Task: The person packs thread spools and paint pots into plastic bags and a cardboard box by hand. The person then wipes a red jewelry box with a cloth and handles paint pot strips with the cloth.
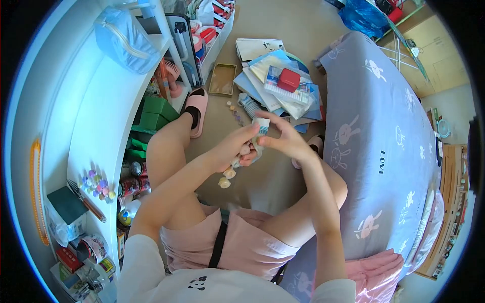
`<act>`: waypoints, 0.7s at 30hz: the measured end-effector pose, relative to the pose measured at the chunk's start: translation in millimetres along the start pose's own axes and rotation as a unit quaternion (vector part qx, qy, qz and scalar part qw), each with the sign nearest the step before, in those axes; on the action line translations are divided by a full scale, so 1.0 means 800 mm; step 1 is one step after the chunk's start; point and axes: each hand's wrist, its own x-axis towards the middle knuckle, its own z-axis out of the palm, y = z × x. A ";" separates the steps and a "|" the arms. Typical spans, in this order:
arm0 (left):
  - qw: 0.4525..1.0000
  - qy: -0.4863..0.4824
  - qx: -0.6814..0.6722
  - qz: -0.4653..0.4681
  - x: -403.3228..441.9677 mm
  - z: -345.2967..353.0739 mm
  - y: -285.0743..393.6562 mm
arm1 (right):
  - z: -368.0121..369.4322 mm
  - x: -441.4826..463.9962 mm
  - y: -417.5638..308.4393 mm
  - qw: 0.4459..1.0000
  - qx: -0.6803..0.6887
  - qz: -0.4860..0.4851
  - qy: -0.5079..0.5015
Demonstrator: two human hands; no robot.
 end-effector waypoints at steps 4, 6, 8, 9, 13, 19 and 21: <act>0.995 -0.071 -0.063 -0.021 0.008 -0.025 -0.012 | 0.025 -0.004 0.017 0.981 0.176 0.070 0.034; 0.999 -0.019 -0.018 0.024 0.009 -0.021 -0.010 | 0.026 -0.005 0.009 0.978 0.177 0.059 0.090; 0.999 0.014 -0.011 0.031 0.010 -0.014 -0.017 | 0.028 -0.009 0.010 0.979 0.160 0.069 0.108; 0.998 0.047 -0.002 0.043 0.010 -0.013 -0.018 | 0.030 -0.010 0.011 0.978 0.161 0.070 0.111; 0.996 0.081 0.023 0.042 0.012 -0.013 -0.016 | 0.035 -0.014 0.017 0.967 0.217 0.105 0.086; 0.998 0.027 0.028 0.040 0.013 -0.023 -0.011 | 0.050 -0.008 0.021 0.959 0.177 0.033 0.218; 0.994 0.056 0.076 0.057 0.012 -0.017 -0.013 | 0.049 -0.008 0.015 0.949 0.153 -0.009 0.274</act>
